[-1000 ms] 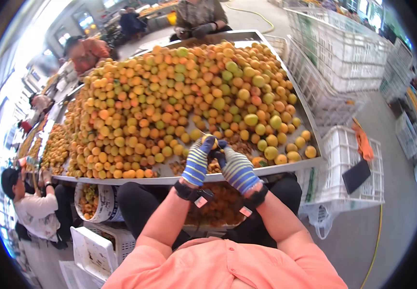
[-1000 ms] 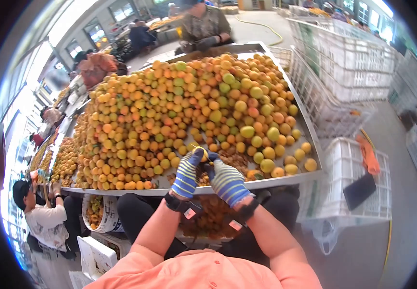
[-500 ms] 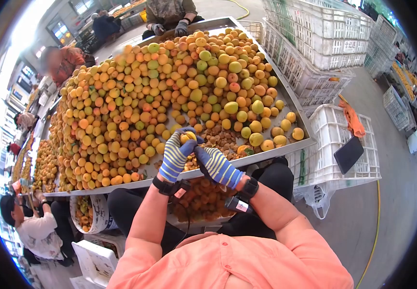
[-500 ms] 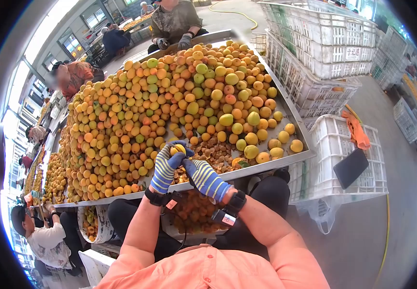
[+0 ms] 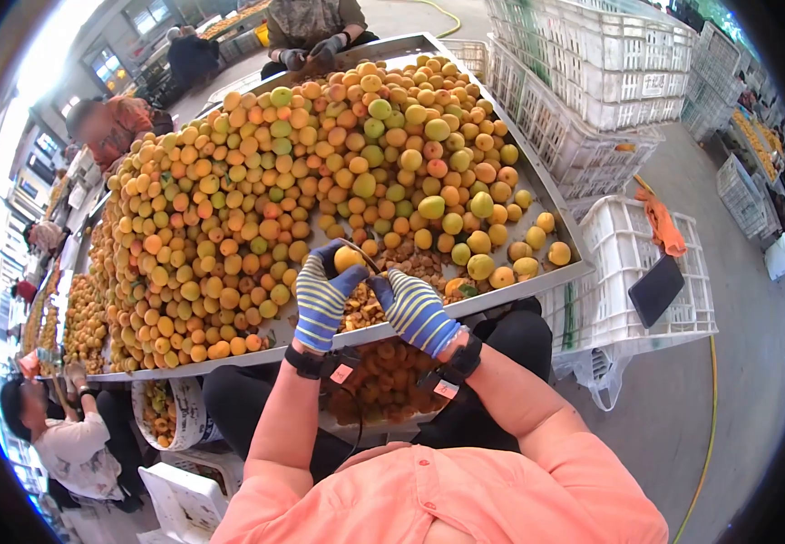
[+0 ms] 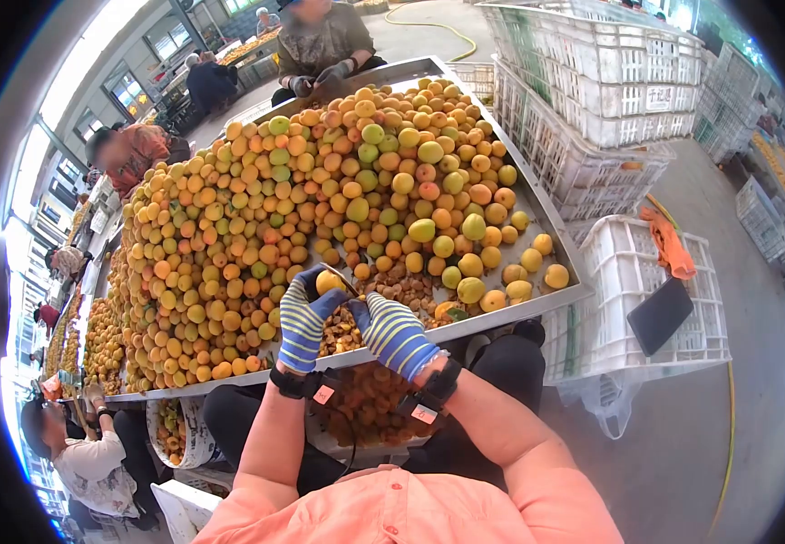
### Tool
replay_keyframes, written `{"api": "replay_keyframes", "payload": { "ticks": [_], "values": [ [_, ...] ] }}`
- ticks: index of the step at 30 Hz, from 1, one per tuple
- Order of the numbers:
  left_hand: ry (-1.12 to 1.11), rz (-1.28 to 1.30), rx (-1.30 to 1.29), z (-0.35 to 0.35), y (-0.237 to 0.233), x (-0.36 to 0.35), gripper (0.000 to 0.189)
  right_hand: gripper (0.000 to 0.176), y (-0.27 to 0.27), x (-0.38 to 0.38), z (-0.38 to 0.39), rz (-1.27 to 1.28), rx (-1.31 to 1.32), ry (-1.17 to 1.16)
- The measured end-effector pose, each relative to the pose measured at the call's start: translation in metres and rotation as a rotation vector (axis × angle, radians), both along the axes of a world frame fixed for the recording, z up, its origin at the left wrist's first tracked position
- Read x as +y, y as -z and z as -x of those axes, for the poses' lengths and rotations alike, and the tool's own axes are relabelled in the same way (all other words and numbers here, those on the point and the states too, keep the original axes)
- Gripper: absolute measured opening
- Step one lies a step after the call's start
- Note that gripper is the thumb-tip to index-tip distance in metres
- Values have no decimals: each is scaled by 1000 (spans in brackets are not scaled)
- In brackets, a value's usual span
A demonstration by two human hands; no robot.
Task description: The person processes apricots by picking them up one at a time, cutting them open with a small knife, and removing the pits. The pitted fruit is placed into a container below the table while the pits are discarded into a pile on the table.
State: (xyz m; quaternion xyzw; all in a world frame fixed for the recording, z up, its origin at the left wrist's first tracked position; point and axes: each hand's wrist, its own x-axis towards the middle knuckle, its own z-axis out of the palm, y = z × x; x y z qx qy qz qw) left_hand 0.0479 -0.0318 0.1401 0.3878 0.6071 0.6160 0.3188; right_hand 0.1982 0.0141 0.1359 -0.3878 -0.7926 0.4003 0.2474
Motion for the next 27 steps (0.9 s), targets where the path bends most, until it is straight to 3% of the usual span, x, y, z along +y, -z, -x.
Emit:
{"api": "replay_keyframes", "payload": {
  "ticks": [3, 6, 9, 12, 16, 18, 19, 22, 26, 27],
  "values": [
    [-6, -25, -2, 0, 5, 1, 39, 39, 21, 1, 6, 28, 208, -22],
    [12, -22, -19, 0, 12, 1, 38, 37, 51, 5, 10, -175, 167, -116],
    [45, 8, -162, 4, 16, -3, 35, 37, 36, 7, 7, -63, 326, -282],
    [39, -6, -351, 0, 29, -5, 33, 38, -15, -3, -8, 1054, 382, -190],
    [44, -44, -454, -5, 31, -5, 32, 42, -5, -1, -8, 1215, 471, -220],
    [53, -67, -412, -2, 39, 0, 32, 40, 46, 5, 13, 177, 483, -39],
    [71, -105, -315, -8, 29, 0, 28, 39, 38, 4, 18, -337, 453, 54],
    [17, -114, -368, -12, 17, 1, 24, 32, 7, 9, 0, -74, 363, 200],
    [-109, -150, 124, -33, 32, 4, 23, 33, 11, 19, 1, 55, 454, 175],
    [-149, -187, 444, -36, 36, 5, 22, 33, 13, 16, 2, 74, 465, 142]
  ]
}}
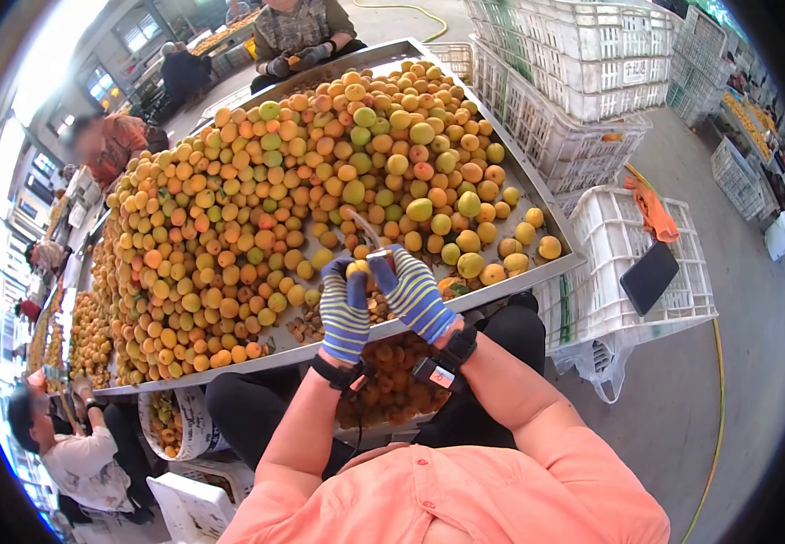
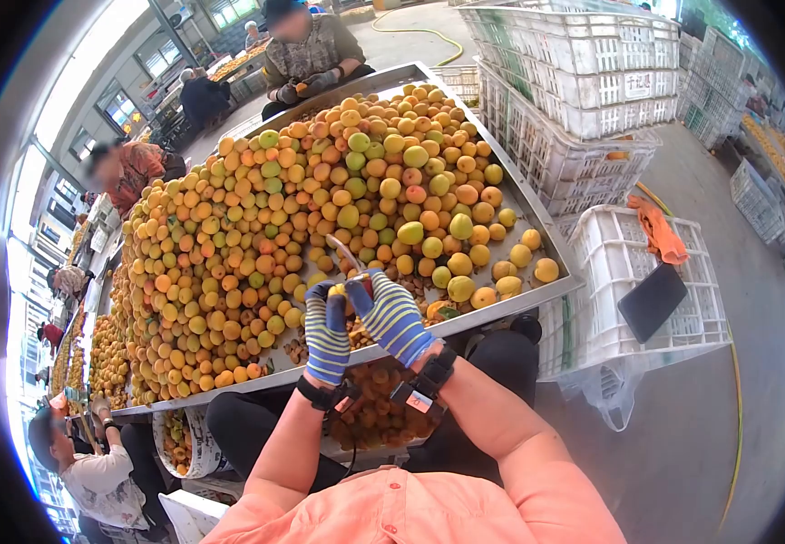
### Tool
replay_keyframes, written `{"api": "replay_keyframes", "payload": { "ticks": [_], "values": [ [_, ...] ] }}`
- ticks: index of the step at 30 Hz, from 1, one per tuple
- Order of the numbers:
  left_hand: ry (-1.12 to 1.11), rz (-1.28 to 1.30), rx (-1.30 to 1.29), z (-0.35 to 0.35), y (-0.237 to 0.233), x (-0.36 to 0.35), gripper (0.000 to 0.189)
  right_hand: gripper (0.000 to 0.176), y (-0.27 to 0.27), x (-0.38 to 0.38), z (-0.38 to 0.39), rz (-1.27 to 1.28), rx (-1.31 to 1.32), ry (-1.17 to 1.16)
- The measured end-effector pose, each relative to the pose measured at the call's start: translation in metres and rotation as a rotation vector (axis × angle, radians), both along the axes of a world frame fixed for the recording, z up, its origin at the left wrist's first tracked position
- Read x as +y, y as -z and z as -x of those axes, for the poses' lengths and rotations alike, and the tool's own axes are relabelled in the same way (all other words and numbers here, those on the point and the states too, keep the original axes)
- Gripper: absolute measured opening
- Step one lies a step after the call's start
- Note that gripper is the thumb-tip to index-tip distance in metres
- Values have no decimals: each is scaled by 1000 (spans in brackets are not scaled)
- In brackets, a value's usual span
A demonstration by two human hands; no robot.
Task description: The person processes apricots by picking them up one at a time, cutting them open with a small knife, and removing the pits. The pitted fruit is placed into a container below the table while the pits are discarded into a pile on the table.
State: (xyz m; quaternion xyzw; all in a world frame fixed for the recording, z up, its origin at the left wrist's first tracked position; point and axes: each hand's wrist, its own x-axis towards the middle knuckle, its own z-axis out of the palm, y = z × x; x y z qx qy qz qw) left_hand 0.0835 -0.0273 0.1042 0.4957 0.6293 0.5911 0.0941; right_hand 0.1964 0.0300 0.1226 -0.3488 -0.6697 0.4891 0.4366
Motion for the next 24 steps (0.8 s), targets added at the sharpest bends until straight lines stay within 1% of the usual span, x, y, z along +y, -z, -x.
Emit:
{"api": "replay_keyframes", "payload": {
  "ticks": [3, 4, 6, 7, 8, 9, 10, 11, 12, 13, 15, 16, 18, 20, 21, 22, 24],
  "values": [
    [-60, 348, 183, -13, -21, -12, 24, 35, 8, -3, 0, -4, 1, -40],
    [-28, 379, 145, -19, -32, -14, 24, 35, 7, -3, -1, 9, -6, -53],
    [64, 257, -11, -23, -28, -13, 25, 36, 1, -6, -5, 28, 3, -74],
    [108, 194, -88, -24, -26, -11, 26, 31, 2, -6, -5, -3, -33, -59],
    [118, 197, -203, -22, -20, -8, 28, 27, 2, -5, -5, -34, -72, -45],
    [160, 152, -263, -18, -12, -4, 28, 23, 2, -5, -6, -66, -111, -30],
    [204, 109, -323, -12, -3, -1, 27, 28, 1, -6, -9, -169, -149, -3],
    [252, 69, -385, -8, 0, 1, 28, 30, -1, -7, -9, -192, -162, -5],
    [412, 5, -588, -6, 3, 4, 26, 31, -4, -6, -9, -212, -180, 0],
    [240, 158, -750, -7, 0, 3, 23, 33, -5, -6, -9, -229, -200, 2],
    [231, 219, -765, -1, 2, 5, 22, 35, -6, -3, -8, -297, -275, -16],
    [197, 278, -449, 17, 29, 8, 21, 35, -11, -3, -10, -316, -324, -31],
    [229, 383, -806, 31, 27, 8, 16, 36, -10, -2, -9, -393, -369, -55],
    [256, 495, -1174, 30, 26, 13, 11, 36, -6, -1, -5, -407, -395, -67],
    [224, 537, -1146, 11, -11, 8, 13, 37, -3, 0, -4, -418, -386, -67],
    [408, 543, -986, 28, 7, 5, 14, 38, -6, 0, -6, -400, -379, -89],
    [582, 607, -943, 49, 23, -2, 25, 38, -6, 0, -5, -417, -377, -101]
  ]
}}
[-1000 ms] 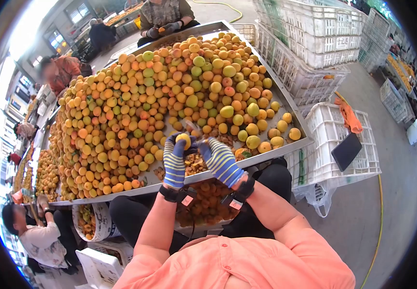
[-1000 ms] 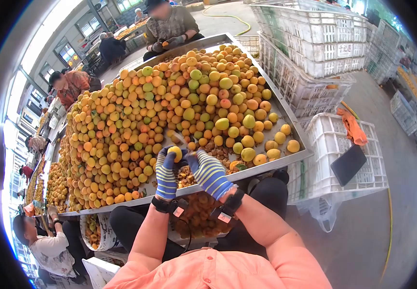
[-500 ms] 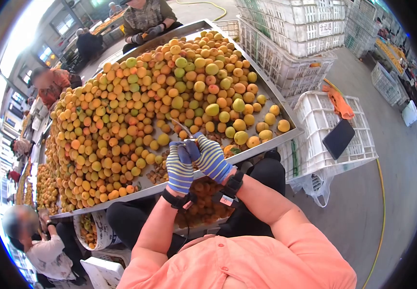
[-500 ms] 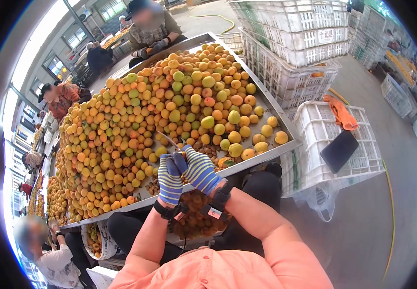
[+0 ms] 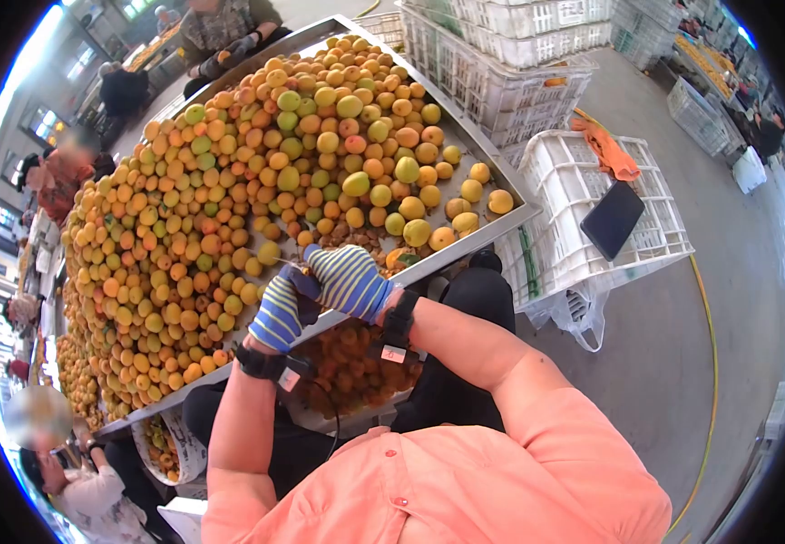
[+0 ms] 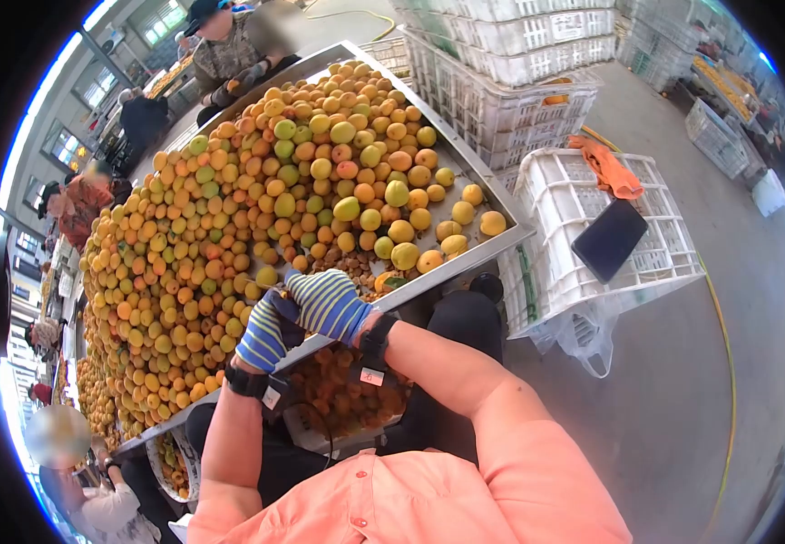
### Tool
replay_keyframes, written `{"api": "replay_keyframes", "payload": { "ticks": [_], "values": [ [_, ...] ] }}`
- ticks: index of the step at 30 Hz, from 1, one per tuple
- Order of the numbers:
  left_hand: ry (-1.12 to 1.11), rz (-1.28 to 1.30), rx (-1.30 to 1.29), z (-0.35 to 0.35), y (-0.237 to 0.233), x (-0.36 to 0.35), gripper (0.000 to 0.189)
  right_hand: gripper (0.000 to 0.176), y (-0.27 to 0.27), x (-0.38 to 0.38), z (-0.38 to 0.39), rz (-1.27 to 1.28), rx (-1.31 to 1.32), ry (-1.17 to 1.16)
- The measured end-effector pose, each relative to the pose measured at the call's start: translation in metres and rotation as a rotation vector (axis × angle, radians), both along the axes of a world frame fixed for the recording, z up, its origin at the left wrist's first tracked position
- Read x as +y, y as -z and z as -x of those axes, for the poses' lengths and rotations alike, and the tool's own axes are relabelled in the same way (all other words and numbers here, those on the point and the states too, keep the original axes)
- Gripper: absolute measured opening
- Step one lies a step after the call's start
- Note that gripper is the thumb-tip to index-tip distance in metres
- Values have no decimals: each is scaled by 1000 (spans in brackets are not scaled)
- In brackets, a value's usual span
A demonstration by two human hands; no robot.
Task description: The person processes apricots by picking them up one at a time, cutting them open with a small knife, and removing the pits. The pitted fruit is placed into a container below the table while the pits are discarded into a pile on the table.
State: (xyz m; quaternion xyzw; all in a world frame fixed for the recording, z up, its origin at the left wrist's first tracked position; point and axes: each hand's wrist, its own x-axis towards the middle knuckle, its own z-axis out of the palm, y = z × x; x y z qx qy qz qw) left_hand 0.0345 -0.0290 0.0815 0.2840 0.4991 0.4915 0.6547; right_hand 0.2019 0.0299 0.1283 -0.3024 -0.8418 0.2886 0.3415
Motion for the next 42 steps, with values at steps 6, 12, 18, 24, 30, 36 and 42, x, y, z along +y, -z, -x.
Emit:
{"api": "replay_keyframes", "payload": {
  "ticks": [6, 12, 18, 24, 30, 36, 42],
  "values": [
    [-362, 142, -59, -23, -23, 10, 17, 34, 10, -4, 15, 236, 147, -1],
    [-404, -471, 1204, -42, -36, -11, 11, 36, 30, -16, 38, 821, 566, 59],
    [-474, -473, 616, -52, -33, 7, 24, 34, 22, -3, 29, 985, 782, 23],
    [-490, -618, 763, -67, -54, 10, 25, 43, -19, 4, 5, 975, 659, -71],
    [-375, -701, 1068, -62, -59, -1, 23, 35, -14, 2, -5, 1185, 761, -215],
    [-551, -520, 393, -57, -50, 1, 28, 35, 6, 5, 3, 1084, 819, -107],
    [-469, -473, -338, -35, -38, 3, 38, 37, 1, -8, 5, 557, 522, -67]
  ]
}}
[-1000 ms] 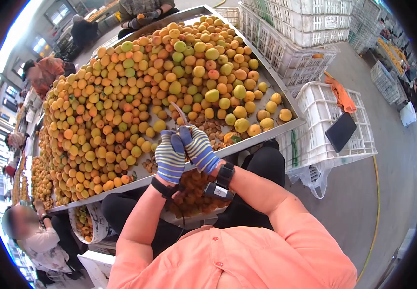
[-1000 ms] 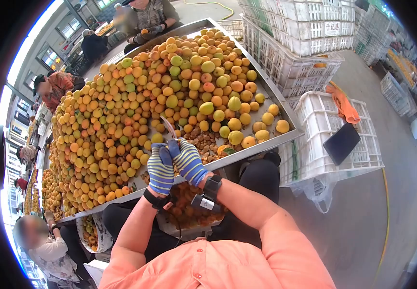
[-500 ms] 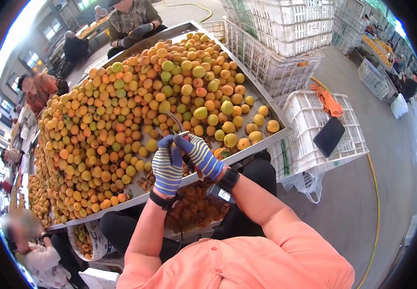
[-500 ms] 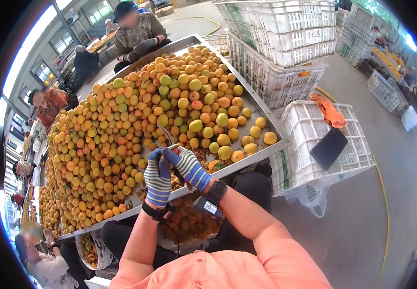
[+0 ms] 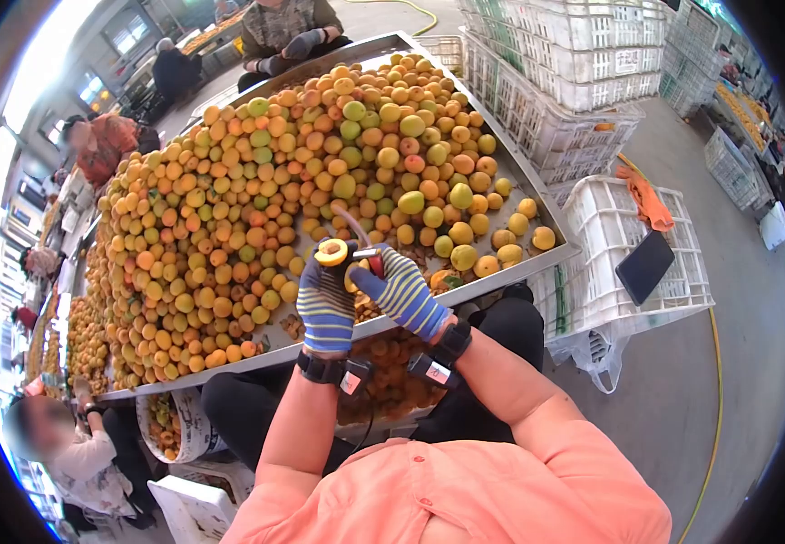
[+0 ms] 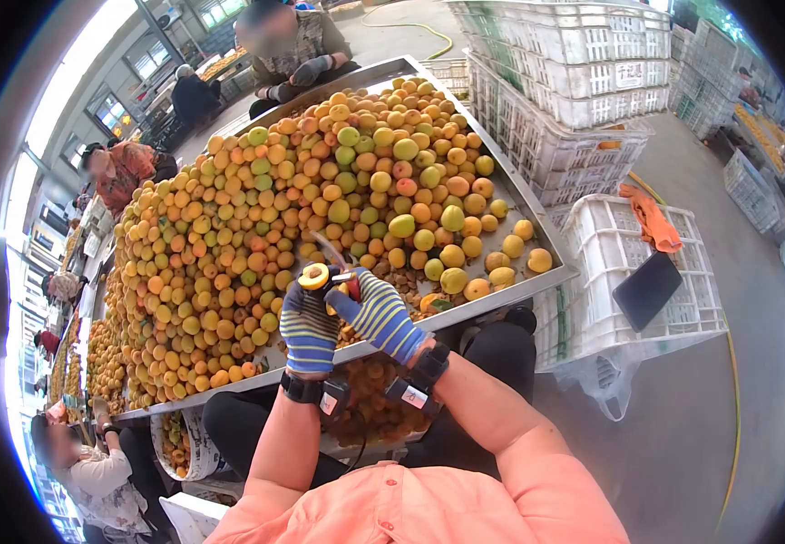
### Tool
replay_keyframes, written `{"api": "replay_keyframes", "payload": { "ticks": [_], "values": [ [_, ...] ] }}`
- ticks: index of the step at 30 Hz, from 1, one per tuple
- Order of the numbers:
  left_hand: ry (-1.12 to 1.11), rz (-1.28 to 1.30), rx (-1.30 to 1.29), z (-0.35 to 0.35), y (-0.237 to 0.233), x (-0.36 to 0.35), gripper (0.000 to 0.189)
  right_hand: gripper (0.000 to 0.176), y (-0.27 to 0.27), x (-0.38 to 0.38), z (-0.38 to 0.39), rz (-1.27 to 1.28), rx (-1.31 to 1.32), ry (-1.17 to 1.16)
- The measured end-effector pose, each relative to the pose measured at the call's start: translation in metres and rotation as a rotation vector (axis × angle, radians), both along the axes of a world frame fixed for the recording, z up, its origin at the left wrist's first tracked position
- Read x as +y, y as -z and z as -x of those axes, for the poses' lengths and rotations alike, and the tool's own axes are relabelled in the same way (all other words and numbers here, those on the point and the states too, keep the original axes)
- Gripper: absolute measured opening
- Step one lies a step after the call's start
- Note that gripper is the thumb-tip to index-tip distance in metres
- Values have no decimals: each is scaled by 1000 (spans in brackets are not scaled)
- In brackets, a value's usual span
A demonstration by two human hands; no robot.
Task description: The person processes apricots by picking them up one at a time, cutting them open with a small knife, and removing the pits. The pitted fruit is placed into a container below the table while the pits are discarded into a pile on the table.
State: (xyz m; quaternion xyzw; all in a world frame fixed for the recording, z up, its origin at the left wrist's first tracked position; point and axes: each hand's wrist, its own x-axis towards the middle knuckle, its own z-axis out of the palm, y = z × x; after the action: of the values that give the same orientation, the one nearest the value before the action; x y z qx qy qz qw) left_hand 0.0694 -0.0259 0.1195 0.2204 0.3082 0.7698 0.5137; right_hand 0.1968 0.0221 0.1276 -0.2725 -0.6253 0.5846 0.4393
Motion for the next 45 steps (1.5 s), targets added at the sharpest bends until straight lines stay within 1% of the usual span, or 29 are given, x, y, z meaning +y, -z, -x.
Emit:
{"api": "replay_keyframes", "payload": {
  "ticks": [3, 4, 7, 8, 9, 11, 12, 13, 14, 15, 16, 17, 18, 21, 22, 23, 25, 28, 31, 32, 33, 35, 37, 38, 39, 40, 41, 43, 45],
  "values": [
    [74, 34, -209, -2, 0, -4, 41, 41, -1, -2, -2, -297, -330, 19],
    [39, 78, -232, -2, 4, -4, 44, 43, -1, -2, -3, -285, -353, -16],
    [153, -8, -452, 3, 18, -2, 47, 41, 0, -4, -2, -316, -183, 56],
    [157, 84, -445, 2, 17, -1, 47, 35, 2, -2, -2, -212, -255, 28],
    [106, 281, -393, -3, 16, -2, 43, 32, 3, 1, -1, -38, -112, 19],
    [133, 254, -263, -3, 24, -4, 39, 28, -3, 7, 2, 315, 175, 15],
    [82, 274, -41, -9, 30, -3, 36, 23, -8, 12, -2, 269, 204, 127],
    [34, 290, 180, -23, 23, -2, 34, 23, -13, 19, -5, 363, 257, 140],
    [1, 274, 292, -34, 17, -1, 31, 26, -19, 21, -10, 407, 366, 147],
    [11, 300, 307, -41, 16, -3, 30, 28, -23, 24, -13, 448, 477, 156],
    [21, 325, 324, -47, 15, -4, 28, 33, -19, 31, -13, 442, 526, 125],
    [29, 347, 342, -51, 13, -4, 27, 34, -19, 37, -15, 496, 621, 65],
    [122, 360, 323, -53, 8, -4, 24, 37, -18, 39, -16, 483, 602, 119],
    [128, 347, 219, -64, 4, -3, 22, 39, -27, 38, -18, 402, 524, 230],
    [195, 315, 208, -63, 6, -3, 21, 39, -28, 38, -19, 368, 494, 258],
    [193, 323, 204, -64, 7, -3, 22, 38, -28, 39, -20, 343, 492, 270],
    [183, 337, 197, -64, 9, -1, 25, 38, -28, 40, -20, 293, 488, 289],
    [17, 310, 433, -70, 20, 5, 30, 39, -33, 38, -23, 371, 554, 298],
    [-9, 305, 302, -78, 26, 8, 35, 39, -30, 40, -24, 356, 560, 296],
    [-82, 258, 403, -84, 21, 10, 36, 38, -31, 40, -23, 387, 577, 323],
    [-118, 293, 403, -86, 24, 13, 36, 43, -28, 41, -21, 420, 517, 355],
    [-207, 297, 754, -88, 23, 12, 34, 23, -28, 36, -22, 454, 426, 413],
    [-355, 147, 1031, -73, 70, 18, 31, 24, -19, 34, -17, 491, 393, 457],
    [-62, 116, 246, -96, 32, 20, 30, 25, -11, 39, -17, 519, 430, 461],
    [-22, 131, 466, -90, 37, 20, 30, 26, -5, 44, -15, 562, 497, 446],
    [-231, 85, 879, -83, 44, 15, 28, 27, -1, 48, -14, 611, 573, 415],
    [-415, 231, 1320, -72, 47, 10, 23, 28, 2, 51, -16, 664, 649, 377],
    [-449, 178, 1549, -36, 94, 21, 21, 30, 2, 53, -19, 742, 765, 324],
    [-360, 153, 1239, -22, 108, 38, 24, 32, 1, 53, -19, 817, 816, 302]
  ]
}}
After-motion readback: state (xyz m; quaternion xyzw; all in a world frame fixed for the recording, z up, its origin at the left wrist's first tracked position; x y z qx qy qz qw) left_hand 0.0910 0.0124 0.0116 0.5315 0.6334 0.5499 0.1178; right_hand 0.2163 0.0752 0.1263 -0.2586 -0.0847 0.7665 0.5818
